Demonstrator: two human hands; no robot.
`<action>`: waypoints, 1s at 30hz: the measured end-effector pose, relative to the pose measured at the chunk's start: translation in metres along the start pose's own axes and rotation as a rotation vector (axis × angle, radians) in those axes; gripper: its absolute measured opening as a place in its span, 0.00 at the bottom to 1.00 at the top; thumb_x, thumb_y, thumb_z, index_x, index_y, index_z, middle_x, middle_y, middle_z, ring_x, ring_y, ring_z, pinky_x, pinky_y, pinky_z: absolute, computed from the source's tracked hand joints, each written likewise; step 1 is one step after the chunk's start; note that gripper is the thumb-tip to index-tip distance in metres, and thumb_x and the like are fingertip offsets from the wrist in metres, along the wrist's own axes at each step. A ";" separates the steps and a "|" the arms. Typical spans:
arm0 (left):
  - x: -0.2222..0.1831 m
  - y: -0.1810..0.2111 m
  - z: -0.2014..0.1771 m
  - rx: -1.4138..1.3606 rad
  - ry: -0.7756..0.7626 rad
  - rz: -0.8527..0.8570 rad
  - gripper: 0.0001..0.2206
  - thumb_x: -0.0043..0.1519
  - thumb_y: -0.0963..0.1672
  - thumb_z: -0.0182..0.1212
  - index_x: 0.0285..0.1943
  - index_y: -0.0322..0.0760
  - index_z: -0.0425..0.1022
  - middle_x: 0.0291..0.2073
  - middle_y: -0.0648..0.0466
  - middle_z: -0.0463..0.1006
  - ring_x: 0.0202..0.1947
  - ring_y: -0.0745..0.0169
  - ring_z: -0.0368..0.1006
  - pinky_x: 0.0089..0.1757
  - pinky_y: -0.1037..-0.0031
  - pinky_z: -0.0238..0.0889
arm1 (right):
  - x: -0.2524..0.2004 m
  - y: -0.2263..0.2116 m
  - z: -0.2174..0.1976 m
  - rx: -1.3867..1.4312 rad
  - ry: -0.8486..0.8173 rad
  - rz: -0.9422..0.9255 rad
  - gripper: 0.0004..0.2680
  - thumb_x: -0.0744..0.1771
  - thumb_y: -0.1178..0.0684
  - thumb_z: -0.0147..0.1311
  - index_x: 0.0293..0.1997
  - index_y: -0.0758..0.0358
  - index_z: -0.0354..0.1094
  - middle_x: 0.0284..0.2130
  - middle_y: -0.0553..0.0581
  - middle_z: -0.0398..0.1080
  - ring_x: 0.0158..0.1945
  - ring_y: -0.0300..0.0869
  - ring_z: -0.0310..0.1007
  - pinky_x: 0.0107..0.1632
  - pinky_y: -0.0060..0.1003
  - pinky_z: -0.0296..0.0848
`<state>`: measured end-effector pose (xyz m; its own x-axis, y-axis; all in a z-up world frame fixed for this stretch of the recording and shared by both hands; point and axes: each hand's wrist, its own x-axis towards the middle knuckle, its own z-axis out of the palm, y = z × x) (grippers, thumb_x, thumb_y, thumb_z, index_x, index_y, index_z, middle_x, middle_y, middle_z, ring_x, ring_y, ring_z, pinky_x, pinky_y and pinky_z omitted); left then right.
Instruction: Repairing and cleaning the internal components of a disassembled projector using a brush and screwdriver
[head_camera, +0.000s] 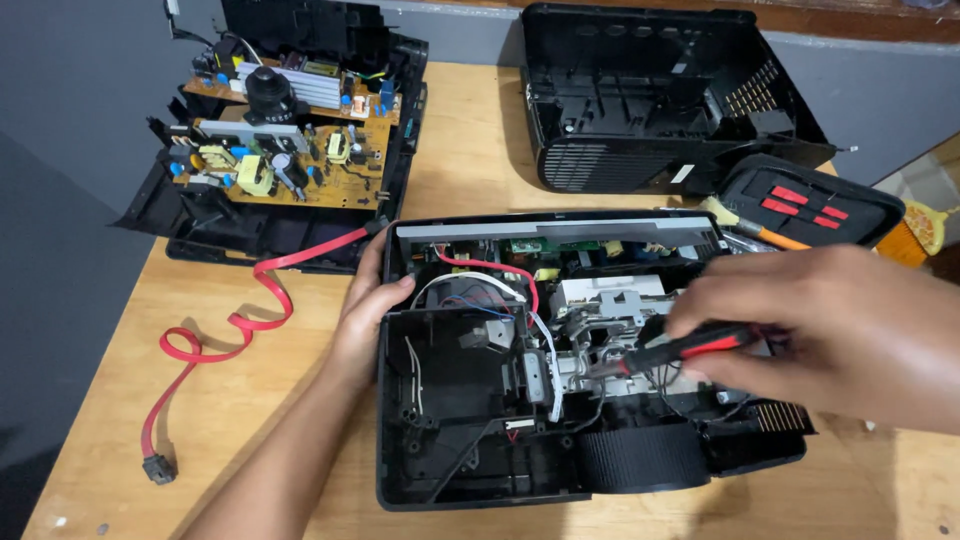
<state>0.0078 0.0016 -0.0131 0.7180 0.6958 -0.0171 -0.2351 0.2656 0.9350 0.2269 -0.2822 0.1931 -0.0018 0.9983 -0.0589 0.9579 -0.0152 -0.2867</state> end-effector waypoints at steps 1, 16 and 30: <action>0.000 -0.003 -0.002 -0.001 0.002 -0.002 0.35 0.53 0.44 0.57 0.75 0.41 0.59 0.67 0.49 0.70 0.65 0.58 0.67 0.61 0.71 0.60 | -0.002 -0.004 0.000 0.001 -0.003 -0.001 0.11 0.62 0.39 0.63 0.45 0.43 0.78 0.39 0.37 0.83 0.38 0.35 0.87 0.41 0.34 0.78; 0.015 -0.031 -0.022 0.071 0.044 0.037 0.34 0.56 0.48 0.55 0.76 0.40 0.58 0.73 0.52 0.64 0.71 0.62 0.60 0.65 0.72 0.51 | -0.032 -0.017 0.057 0.164 0.336 0.090 0.11 0.62 0.44 0.65 0.44 0.51 0.74 0.36 0.44 0.81 0.31 0.34 0.83 0.34 0.30 0.74; 0.009 -0.024 -0.010 -0.106 0.087 -0.075 0.35 0.55 0.46 0.57 0.76 0.40 0.59 0.64 0.48 0.73 0.60 0.56 0.71 0.57 0.70 0.63 | -0.019 -0.005 0.038 0.456 0.473 0.331 0.08 0.63 0.55 0.58 0.44 0.60 0.69 0.47 0.52 0.82 0.45 0.39 0.86 0.49 0.34 0.88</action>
<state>0.0134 0.0084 -0.0390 0.6776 0.7255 -0.1205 -0.2540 0.3847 0.8874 0.2113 -0.3036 0.1593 0.4895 0.8535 0.1785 0.6723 -0.2390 -0.7007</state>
